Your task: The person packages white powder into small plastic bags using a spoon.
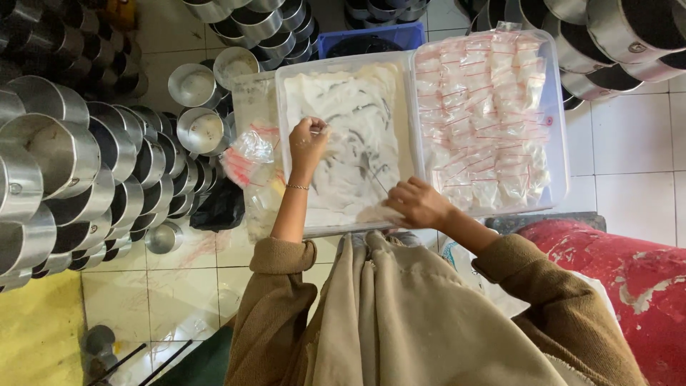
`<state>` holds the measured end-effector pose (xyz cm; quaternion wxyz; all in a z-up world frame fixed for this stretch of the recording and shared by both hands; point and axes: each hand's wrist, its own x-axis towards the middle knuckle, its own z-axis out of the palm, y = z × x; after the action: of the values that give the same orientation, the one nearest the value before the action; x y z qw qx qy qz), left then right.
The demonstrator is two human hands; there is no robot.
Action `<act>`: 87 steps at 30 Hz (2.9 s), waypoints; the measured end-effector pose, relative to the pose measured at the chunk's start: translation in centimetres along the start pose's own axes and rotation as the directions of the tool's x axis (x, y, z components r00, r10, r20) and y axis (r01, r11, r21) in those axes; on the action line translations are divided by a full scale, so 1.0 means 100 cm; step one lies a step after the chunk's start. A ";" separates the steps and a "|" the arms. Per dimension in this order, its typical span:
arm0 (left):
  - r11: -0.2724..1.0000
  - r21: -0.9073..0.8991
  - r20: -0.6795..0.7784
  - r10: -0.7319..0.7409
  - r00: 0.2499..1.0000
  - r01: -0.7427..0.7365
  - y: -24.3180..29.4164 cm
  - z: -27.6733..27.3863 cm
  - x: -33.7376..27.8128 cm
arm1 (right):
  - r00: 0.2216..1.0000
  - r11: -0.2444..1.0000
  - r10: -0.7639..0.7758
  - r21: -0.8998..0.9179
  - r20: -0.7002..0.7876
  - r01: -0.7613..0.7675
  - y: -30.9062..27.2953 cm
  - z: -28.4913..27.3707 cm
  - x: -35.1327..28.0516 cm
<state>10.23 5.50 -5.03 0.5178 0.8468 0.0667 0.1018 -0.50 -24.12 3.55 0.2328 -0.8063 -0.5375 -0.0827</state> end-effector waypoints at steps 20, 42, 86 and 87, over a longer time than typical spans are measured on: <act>0.884 -0.405 0.256 -0.135 0.957 0.233 0.031 0.013 -0.014 | 0.818 0.665 0.572 0.616 -0.055 -0.423 0.087 -0.021 0.106; 0.763 -0.643 0.211 0.093 0.973 0.067 0.075 0.020 -0.035 | 0.636 0.356 0.768 0.875 -0.073 -0.329 0.075 0.019 0.079; 0.891 -0.383 0.560 0.013 0.828 0.245 0.121 0.422 -0.030 | 0.140 0.398 0.799 0.339 -0.585 -0.852 0.201 -0.081 -0.168; 0.868 -0.419 0.560 0.017 0.829 0.265 0.107 0.433 -0.029 | 0.180 0.386 0.784 0.239 -0.594 -0.891 0.201 -0.079 -0.165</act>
<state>17.90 -37.40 -14.95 0.7138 0.6783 -0.0544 -0.1656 11.84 -47.78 -1.61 0.3359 -0.9020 0.1149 -0.2459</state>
